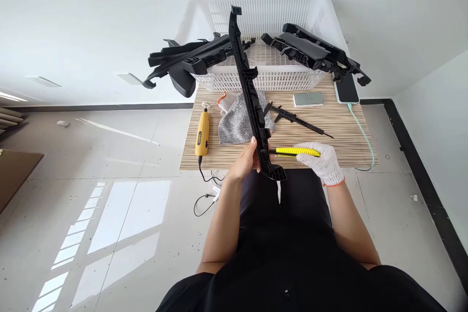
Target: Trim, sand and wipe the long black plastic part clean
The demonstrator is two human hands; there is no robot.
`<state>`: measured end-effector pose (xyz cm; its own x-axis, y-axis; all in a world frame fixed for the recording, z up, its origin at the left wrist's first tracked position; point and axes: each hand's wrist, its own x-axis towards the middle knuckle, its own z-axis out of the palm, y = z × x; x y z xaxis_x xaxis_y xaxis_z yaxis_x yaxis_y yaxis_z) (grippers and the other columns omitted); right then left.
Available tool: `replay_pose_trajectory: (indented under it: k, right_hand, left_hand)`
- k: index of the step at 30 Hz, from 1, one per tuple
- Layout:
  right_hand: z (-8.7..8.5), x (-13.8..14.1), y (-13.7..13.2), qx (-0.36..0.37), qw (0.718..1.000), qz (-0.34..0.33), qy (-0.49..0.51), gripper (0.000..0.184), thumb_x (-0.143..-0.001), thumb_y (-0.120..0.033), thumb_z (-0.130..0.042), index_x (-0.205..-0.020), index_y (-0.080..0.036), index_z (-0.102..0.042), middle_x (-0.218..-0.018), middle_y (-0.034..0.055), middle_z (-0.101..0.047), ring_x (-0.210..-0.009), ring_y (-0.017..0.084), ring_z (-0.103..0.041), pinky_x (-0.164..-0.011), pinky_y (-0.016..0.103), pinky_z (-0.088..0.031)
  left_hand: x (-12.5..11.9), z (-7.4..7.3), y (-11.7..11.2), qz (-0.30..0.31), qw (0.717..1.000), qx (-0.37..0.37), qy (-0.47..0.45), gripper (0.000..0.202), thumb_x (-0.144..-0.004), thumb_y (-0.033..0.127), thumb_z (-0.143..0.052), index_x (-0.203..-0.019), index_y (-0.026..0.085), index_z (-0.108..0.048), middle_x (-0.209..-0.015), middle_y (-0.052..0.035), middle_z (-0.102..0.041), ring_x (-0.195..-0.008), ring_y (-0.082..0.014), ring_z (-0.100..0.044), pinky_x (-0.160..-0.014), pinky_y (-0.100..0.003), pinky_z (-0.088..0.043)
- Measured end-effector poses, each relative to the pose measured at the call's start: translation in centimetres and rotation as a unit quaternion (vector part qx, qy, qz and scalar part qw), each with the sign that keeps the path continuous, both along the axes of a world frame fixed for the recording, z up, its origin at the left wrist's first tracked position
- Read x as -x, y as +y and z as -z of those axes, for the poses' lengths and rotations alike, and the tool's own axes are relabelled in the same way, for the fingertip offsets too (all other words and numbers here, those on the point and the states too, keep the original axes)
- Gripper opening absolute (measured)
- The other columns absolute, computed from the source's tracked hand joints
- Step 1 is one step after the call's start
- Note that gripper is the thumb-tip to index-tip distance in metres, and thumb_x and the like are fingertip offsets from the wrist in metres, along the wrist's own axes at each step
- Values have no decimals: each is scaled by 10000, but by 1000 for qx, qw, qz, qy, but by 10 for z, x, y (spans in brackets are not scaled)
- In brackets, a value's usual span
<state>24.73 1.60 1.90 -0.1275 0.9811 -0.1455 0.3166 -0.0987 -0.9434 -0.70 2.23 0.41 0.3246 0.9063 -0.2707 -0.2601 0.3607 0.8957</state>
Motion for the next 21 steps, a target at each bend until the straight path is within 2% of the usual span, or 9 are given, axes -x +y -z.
replay_pose_trajectory:
  k: [2,5,8,12,15,18,21]
  right_hand:
    - [2,1,0,-13,1000,21,11,443,-749,-522,-836,-1070,-218,-811,-889,69,-788,-736,245,-743,-717,405,-648]
    - [3,1,1,-13,1000,-11,17,416,-740,-493,-852,-1049,-216,-817,-928,72,-792,-810,256,-754,-761,395,-643]
    - [0,1,1,2,1000,-1,29,414,-755,-479,-846,-1080,-224,-815,-941,76,-792,-794,233,-748,-717,354,-636]
    - [-2,0,2,12,998,-53,25,433,-705,-445,-886,-1057,-203,-818,-970,81,-792,-803,222,-746,-715,342,-632]
    - [-1,0,3,5,998,-10,54,480,-728,-475,-863,-1113,-196,-801,-934,79,-789,-780,219,-743,-706,360,-637]
    - [0,0,2,17,998,-23,63,484,-715,-476,-872,-1098,-189,-805,-894,76,-785,-732,213,-734,-659,350,-631]
    - [1,1,2,9,999,1,52,473,-730,-464,-869,-1115,-196,-801,-933,74,-790,-769,213,-746,-706,340,-635]
  left_hand:
    - [0,-2,0,3,1000,9,-6,886,-837,838,-514,-1412,169,-593,-831,-76,-714,-543,-133,-595,-355,-198,-400]
    - [-1,-4,-1,2,1000,15,-12,878,-829,833,-537,-1406,173,-592,-798,-64,-715,-488,-121,-567,-346,-203,-389]
    - [-1,-4,-1,2,1000,21,-14,866,-825,834,-542,-1362,160,-621,-799,-67,-717,-493,-125,-577,-344,-205,-386]
    - [-1,-3,0,0,1000,17,-12,852,-827,826,-551,-1334,146,-634,-831,-67,-719,-499,-112,-560,-342,-202,-384]
    - [0,-3,0,0,1000,18,-13,877,-824,827,-556,-1376,147,-602,-817,-60,-716,-511,-117,-565,-353,-203,-386]
    - [0,-3,0,4,1000,20,-13,849,-852,805,-542,-1385,146,-600,-789,-55,-713,-503,-118,-559,-361,-209,-366]
    - [-1,-3,-1,-1,1000,27,-9,828,-860,796,-539,-1359,141,-625,-758,-57,-708,-495,-122,-553,-369,-216,-347]
